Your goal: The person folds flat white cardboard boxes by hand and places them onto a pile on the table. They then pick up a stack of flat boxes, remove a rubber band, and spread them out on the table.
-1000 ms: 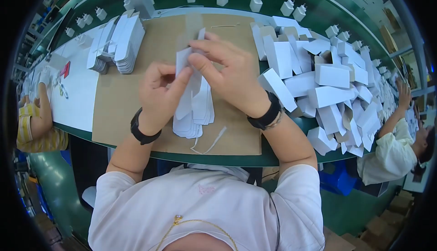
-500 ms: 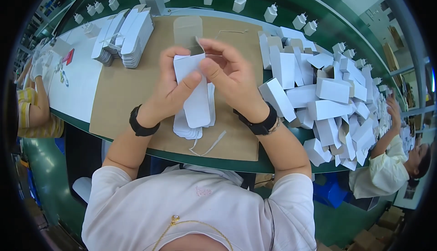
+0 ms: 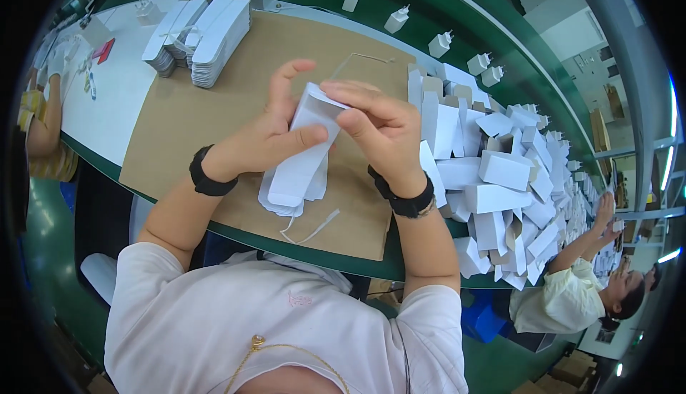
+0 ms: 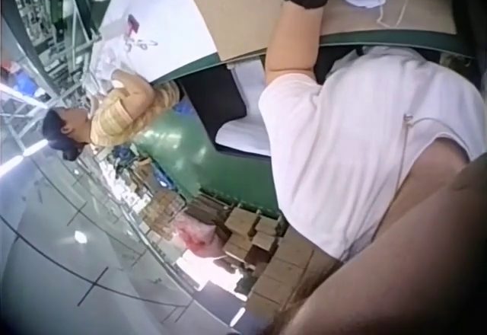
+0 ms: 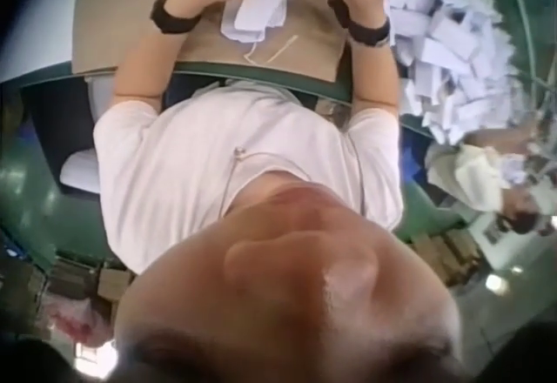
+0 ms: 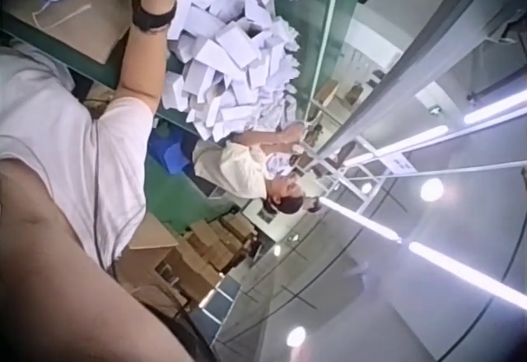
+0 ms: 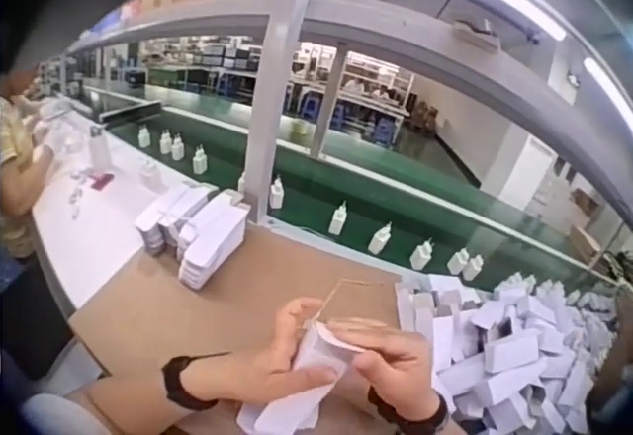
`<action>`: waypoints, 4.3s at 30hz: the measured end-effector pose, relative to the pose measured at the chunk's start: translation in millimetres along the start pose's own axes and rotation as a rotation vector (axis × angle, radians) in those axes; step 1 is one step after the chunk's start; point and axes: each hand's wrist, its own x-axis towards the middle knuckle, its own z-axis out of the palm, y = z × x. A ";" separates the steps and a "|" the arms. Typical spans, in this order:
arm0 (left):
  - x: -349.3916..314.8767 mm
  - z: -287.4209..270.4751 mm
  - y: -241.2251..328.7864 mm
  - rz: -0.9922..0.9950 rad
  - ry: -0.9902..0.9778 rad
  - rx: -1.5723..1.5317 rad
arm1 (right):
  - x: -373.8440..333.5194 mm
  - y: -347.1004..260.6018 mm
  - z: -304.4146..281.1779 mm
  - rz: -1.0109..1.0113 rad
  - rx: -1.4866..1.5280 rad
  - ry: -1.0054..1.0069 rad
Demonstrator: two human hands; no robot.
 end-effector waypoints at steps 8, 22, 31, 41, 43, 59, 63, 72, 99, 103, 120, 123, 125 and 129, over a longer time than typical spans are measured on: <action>-2.4 -5.3 9.1 -0.054 -0.139 0.286 | -0.2 -12.8 -6.8 0.378 0.044 0.049; 1.8 -12.5 17.6 -0.203 -0.068 0.606 | 4.8 -38.4 -20.7 0.266 -0.307 -0.017; 0.7 4.1 5.8 -0.557 -0.119 1.198 | -23.0 -79.9 -122.3 -0.271 -1.573 0.846; 8.4 -20.9 5.9 -0.483 0.149 0.839 | -7.9 -38.0 -51.8 -0.013 -0.900 0.158; 11.4 -5.5 12.3 -0.489 0.186 0.692 | -10.6 -31.0 -35.3 0.172 -0.807 -0.035; -0.8 -1.9 8.8 -0.211 0.271 0.471 | -10.6 -18.8 -0.3 0.283 -0.685 -0.098; -4.9 20.3 11.9 -0.064 0.298 0.582 | -14.7 0.3 7.9 0.078 -0.598 0.087; -4.6 3.7 -7.1 -0.135 0.108 0.412 | -8.5 -21.4 -10.5 0.145 -0.404 -0.027; -2.7 4.2 5.6 -0.109 0.210 0.310 | -8.7 -6.3 18.5 0.123 -0.078 0.126; -3.9 0.4 6.5 -0.118 0.062 0.251 | -2.8 -4.3 1.9 0.391 0.147 -0.026; 4.9 -11.6 4.3 -0.138 0.116 0.542 | 3.0 -27.9 -14.2 0.415 -0.231 -0.090; -5.5 -15.1 10.2 -0.204 0.085 1.050 | -0.6 -47.8 -44.4 -0.027 -0.687 0.234; -3.8 -16.2 5.6 -0.434 0.016 1.238 | -11.0 -77.1 -75.5 -0.147 -1.109 0.403; 1.6 -0.9 6.7 -0.551 -0.094 1.173 | -27.9 -93.2 -108.8 -0.173 -1.712 0.670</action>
